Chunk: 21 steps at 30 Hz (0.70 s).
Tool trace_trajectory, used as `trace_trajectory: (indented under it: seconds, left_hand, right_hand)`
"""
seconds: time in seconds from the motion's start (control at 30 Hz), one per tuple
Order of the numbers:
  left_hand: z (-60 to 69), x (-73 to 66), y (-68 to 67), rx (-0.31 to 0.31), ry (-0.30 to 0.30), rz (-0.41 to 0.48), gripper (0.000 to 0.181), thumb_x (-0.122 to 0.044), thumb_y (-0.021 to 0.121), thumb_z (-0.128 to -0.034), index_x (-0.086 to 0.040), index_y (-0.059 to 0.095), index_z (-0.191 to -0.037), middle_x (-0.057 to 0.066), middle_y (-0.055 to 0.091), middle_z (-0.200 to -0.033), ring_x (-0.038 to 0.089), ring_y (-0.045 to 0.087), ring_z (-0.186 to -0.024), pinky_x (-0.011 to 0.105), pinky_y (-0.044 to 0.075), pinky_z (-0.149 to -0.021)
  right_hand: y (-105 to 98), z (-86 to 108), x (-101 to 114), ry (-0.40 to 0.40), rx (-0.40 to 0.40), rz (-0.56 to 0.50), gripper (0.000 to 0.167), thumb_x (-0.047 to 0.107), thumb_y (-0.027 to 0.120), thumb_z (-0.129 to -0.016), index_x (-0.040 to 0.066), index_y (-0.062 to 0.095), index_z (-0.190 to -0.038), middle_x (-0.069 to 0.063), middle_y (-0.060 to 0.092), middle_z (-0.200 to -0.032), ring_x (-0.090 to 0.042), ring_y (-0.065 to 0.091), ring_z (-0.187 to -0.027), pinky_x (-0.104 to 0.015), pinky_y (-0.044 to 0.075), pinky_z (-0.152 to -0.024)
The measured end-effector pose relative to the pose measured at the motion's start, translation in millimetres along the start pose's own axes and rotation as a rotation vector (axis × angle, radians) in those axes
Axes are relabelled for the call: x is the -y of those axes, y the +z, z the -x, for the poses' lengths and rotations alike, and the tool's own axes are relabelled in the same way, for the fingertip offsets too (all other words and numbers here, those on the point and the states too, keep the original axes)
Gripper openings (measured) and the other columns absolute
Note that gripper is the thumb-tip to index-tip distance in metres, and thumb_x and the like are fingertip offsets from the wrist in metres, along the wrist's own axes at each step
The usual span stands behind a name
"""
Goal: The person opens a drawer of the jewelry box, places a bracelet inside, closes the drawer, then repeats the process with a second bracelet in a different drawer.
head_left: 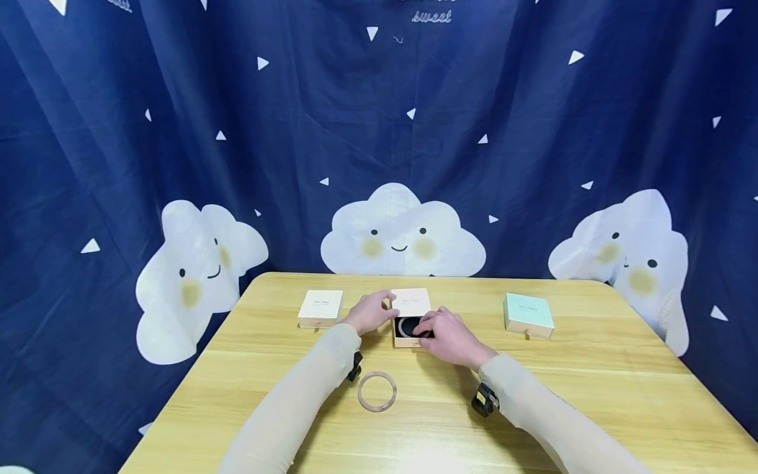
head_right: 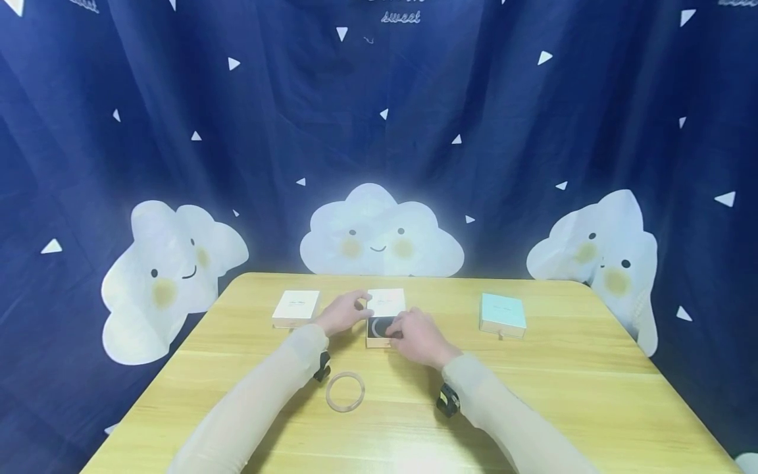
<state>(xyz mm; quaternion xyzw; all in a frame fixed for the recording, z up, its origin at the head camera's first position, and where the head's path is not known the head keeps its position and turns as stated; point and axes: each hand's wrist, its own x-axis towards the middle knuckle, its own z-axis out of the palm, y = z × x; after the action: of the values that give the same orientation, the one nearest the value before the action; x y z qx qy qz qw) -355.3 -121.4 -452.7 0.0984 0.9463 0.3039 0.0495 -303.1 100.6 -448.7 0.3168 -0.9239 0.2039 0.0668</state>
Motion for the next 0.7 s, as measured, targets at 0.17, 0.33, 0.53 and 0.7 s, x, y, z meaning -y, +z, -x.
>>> trace_trajectory:
  seconds: [0.17,0.33,0.53,0.7]
  left_hand:
    - [-2.3,1.7,1.2,0.0,-0.007,-0.002,0.047,-0.043,0.065,-0.096,-0.023,0.058,-0.138,0.005,0.069,-0.115,0.021,0.061,-0.102,0.043,0.051,-0.087]
    - [-5.0,3.3,2.9,-0.006,-0.011,0.0,0.047,-0.044,0.065,-0.0959,-0.024,0.058,-0.137,0.005,0.068,-0.116,0.021,0.061,-0.102,0.043,0.051,-0.088]
    - [-5.7,5.6,3.7,-0.007,-0.003,0.014,0.047,-0.044,0.065,-0.0957,-0.024,0.057,-0.138,0.005,0.068,-0.116,0.021,0.062,-0.103,0.044,0.051,-0.09]
    - [-5.2,5.4,3.5,-0.005,-0.003,0.011,0.046,-0.043,0.065,-0.0959,-0.024,0.058,-0.138,0.005,0.068,-0.115,0.021,0.061,-0.102,0.043,0.051,-0.087]
  right_hand:
    - [-0.7,1.1,-2.6,0.042,-0.041,-0.029,0.029,0.018,0.078,-0.084,0.016,0.076,-0.112,-0.005,0.067,-0.122,-0.025,0.054,-0.11,-0.051,0.043,-0.095]
    - [-3.5,4.3,-6.4,0.051,-0.069,-0.036,0.046,0.02,0.081,-0.081,0.016,0.07,-0.126,-0.011,0.06,-0.136,-0.03,0.052,-0.122,-0.057,0.042,-0.101]
    - [-4.8,6.0,-13.1,0.093,-0.033,-0.091,0.072,0.025,0.083,-0.081,0.017,0.052,-0.147,-0.017,0.043,-0.155,-0.041,0.04,-0.141,-0.067,0.031,-0.11]
    - [-4.7,4.0,-19.5,0.113,0.023,-0.149,0.087,0.025,0.083,-0.082,0.018,0.037,-0.156,-0.017,0.035,-0.161,-0.042,0.034,-0.146,-0.067,0.028,-0.114]
